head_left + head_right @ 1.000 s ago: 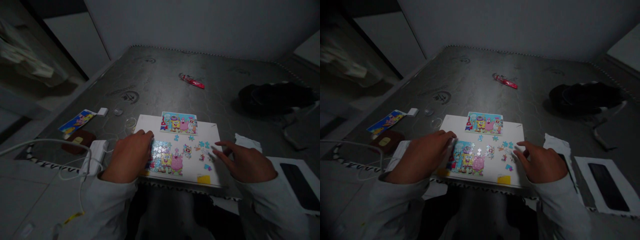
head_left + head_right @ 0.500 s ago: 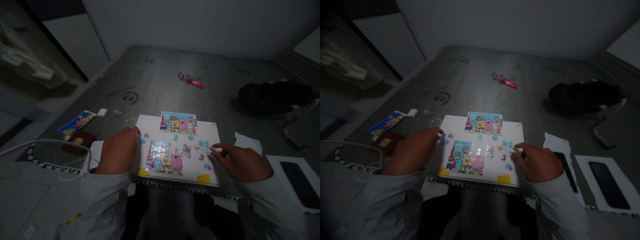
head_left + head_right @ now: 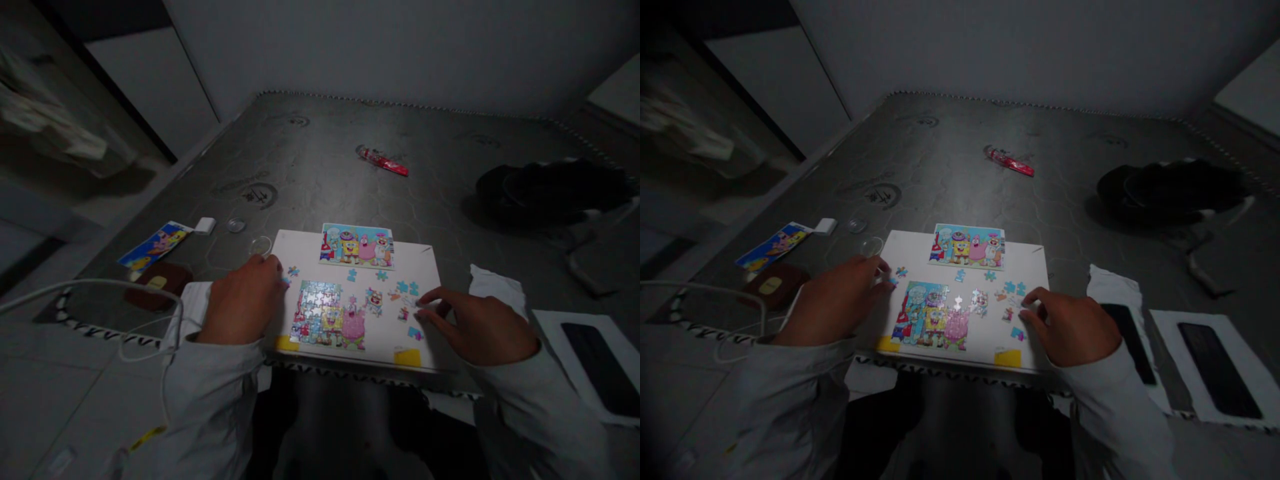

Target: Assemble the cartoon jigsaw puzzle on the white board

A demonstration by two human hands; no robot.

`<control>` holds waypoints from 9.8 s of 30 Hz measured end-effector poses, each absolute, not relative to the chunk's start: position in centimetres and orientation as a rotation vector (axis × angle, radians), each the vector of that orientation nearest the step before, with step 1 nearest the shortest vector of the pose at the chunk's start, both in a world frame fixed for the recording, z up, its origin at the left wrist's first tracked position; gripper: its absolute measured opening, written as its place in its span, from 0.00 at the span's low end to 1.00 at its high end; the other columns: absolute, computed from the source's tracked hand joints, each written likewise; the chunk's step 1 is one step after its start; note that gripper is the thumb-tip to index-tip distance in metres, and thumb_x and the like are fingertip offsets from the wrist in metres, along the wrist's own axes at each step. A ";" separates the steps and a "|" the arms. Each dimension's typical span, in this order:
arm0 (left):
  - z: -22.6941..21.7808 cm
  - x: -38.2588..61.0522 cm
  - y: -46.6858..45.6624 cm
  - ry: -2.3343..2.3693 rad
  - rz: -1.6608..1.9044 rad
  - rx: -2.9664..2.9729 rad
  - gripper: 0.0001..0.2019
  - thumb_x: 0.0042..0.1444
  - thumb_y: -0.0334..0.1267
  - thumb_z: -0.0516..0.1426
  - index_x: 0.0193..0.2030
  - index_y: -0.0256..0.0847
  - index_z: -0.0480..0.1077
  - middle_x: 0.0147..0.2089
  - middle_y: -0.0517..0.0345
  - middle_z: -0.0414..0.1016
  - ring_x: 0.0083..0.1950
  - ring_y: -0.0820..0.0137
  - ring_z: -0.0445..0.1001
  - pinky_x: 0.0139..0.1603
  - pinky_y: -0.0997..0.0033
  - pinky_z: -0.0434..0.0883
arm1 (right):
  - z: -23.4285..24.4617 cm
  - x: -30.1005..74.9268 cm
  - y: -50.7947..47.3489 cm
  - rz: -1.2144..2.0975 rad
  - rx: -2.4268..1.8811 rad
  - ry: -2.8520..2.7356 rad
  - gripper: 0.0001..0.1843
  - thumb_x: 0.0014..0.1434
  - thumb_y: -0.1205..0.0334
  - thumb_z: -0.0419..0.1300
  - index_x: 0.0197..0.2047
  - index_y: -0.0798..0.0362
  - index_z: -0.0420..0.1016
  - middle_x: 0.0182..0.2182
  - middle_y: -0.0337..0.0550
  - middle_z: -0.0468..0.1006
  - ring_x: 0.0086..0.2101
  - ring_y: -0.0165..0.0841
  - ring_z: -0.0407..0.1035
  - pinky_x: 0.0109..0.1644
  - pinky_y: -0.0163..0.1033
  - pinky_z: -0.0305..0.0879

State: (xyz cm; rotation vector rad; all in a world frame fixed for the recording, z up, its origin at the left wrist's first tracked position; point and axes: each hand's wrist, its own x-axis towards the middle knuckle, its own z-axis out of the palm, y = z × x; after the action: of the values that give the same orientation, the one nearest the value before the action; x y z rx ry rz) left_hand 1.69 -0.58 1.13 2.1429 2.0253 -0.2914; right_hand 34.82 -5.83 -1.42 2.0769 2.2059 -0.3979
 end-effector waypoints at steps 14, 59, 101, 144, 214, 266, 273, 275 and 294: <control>0.8 2.0 -0.2 2.026 -0.221 2.092 0.11 0.60 0.44 0.54 0.46 0.45 0.74 0.46 0.50 0.80 0.45 0.53 0.78 0.41 0.56 0.71 | -2.0 31.5 -5.7 -0.455 2.034 2.145 0.10 0.60 0.53 0.59 0.44 0.44 0.75 0.33 0.32 0.83 0.31 0.34 0.75 0.34 0.39 0.59; -0.8 8.0 -2.3 0.947 -0.087 2.683 0.26 0.62 0.32 0.51 0.66 0.50 0.60 0.71 0.60 0.59 0.49 0.61 0.79 0.39 0.60 0.76 | -2.2 35.5 -5.6 -0.475 2.045 2.123 0.10 0.55 0.51 0.60 0.39 0.43 0.76 0.30 0.33 0.82 0.27 0.32 0.74 0.28 0.38 0.61; 0.1 7.4 -2.2 1.091 -0.054 2.718 0.26 0.62 0.31 0.52 0.67 0.51 0.58 0.71 0.60 0.61 0.49 0.63 0.78 0.38 0.63 0.75 | -2.1 34.8 -5.9 -0.429 2.030 2.156 0.12 0.58 0.49 0.60 0.42 0.44 0.73 0.30 0.35 0.82 0.27 0.35 0.76 0.30 0.41 0.62; 1.2 6.6 -1.9 1.280 -0.225 2.705 0.25 0.58 0.31 0.55 0.63 0.49 0.63 0.67 0.55 0.65 0.43 0.62 0.79 0.34 0.63 0.74 | -2.0 28.4 -5.6 -0.154 2.120 2.149 0.13 0.65 0.53 0.53 0.47 0.45 0.75 0.32 0.40 0.83 0.32 0.39 0.76 0.37 0.43 0.59; 1.9 2.5 -1.3 1.928 -0.221 2.284 0.13 0.63 0.42 0.51 0.46 0.47 0.76 0.45 0.50 0.81 0.43 0.54 0.79 0.36 0.58 0.71 | -1.6 33.8 -6.0 -0.534 2.035 2.079 0.08 0.52 0.55 0.66 0.37 0.41 0.80 0.32 0.33 0.81 0.31 0.34 0.76 0.35 0.40 0.66; 1.9 6.5 -2.3 1.504 -0.156 2.506 0.10 0.66 0.39 0.49 0.44 0.47 0.71 0.42 0.58 0.77 0.39 0.60 0.78 0.32 0.64 0.68 | -2.0 30.6 -5.2 -0.689 2.262 2.626 0.10 0.58 0.57 0.59 0.38 0.45 0.82 0.32 0.38 0.82 0.28 0.31 0.72 0.33 0.38 0.66; 1.7 9.3 -3.8 1.185 -0.170 2.640 0.13 0.63 0.30 0.51 0.51 0.45 0.69 0.51 0.56 0.74 0.42 0.62 0.78 0.30 0.68 0.70 | -5.0 29.0 -3.6 -0.786 2.566 2.546 0.12 0.57 0.55 0.60 0.39 0.47 0.83 0.33 0.41 0.83 0.30 0.34 0.73 0.37 0.40 0.67; 1.3 9.7 -4.0 1.157 -0.160 2.673 0.14 0.64 0.30 0.49 0.53 0.44 0.68 0.53 0.54 0.74 0.41 0.63 0.78 0.30 0.67 0.71 | -5.2 28.7 -3.4 -0.798 2.599 2.539 0.13 0.57 0.55 0.59 0.40 0.48 0.83 0.34 0.41 0.83 0.31 0.34 0.73 0.38 0.41 0.67; -0.5 9.7 -4.2 1.166 -0.103 2.606 0.15 0.64 0.31 0.49 0.55 0.44 0.69 0.54 0.51 0.75 0.38 0.63 0.79 0.30 0.65 0.71 | -5.6 27.6 -2.3 -0.606 2.391 2.665 0.11 0.61 0.60 0.57 0.41 0.50 0.81 0.38 0.44 0.80 0.39 0.36 0.74 0.45 0.42 0.67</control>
State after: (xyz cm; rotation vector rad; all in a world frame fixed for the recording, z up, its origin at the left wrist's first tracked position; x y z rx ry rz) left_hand 9.71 -4.18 -0.49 2.6058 1.1662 -0.1028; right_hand 27.58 -2.30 -5.60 2.3910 2.6647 -0.6056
